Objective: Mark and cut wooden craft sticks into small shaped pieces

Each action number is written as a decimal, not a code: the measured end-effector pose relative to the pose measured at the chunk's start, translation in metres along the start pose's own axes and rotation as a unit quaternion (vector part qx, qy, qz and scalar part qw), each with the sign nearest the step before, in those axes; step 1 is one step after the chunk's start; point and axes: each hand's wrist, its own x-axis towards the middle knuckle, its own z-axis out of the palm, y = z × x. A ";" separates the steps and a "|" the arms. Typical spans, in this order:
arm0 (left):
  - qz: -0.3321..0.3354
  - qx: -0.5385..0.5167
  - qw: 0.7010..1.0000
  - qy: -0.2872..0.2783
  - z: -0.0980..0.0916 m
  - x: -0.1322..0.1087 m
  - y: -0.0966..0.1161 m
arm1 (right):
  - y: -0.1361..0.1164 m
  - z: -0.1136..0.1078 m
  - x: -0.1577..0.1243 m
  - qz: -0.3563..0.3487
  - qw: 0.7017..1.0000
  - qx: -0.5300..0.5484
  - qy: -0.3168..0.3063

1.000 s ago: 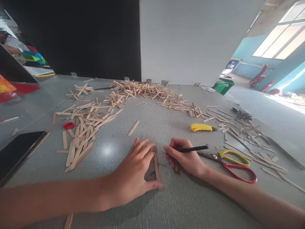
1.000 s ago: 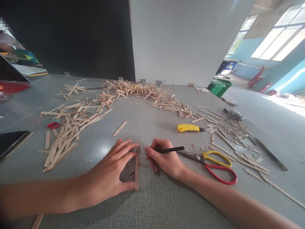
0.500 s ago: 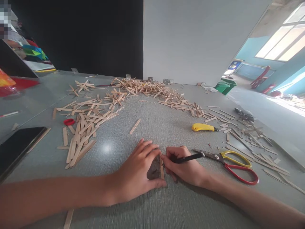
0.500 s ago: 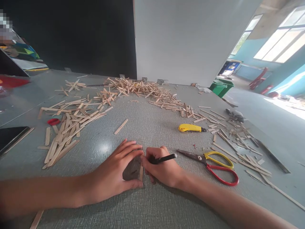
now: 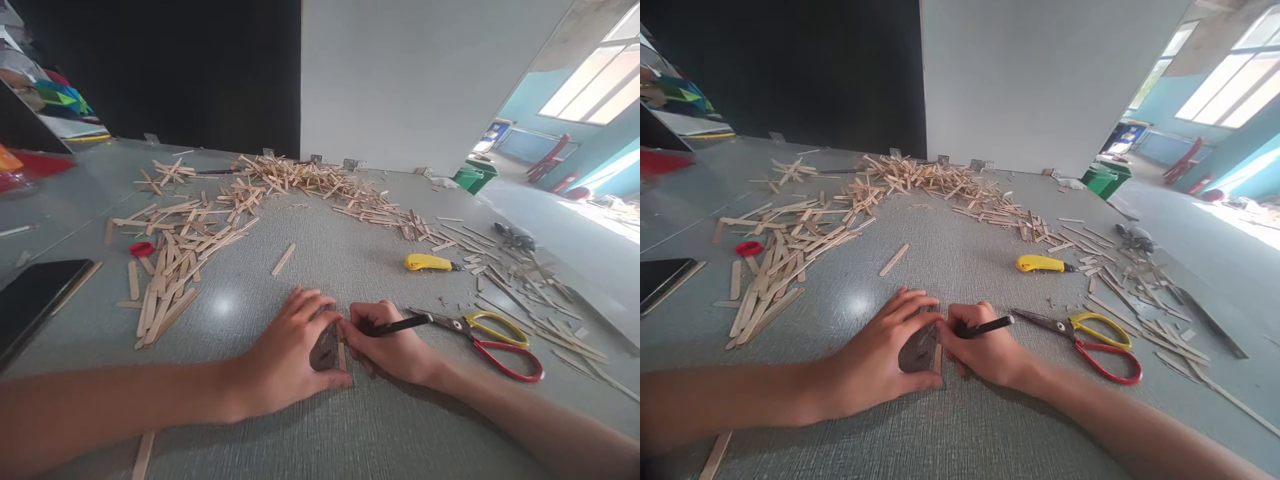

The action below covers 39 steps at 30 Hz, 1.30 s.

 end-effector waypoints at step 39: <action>-0.002 -0.008 1.000 0.005 0.003 -0.003 -0.002 | 0.000 -0.001 0.003 -0.015 1.000 -0.001 0.001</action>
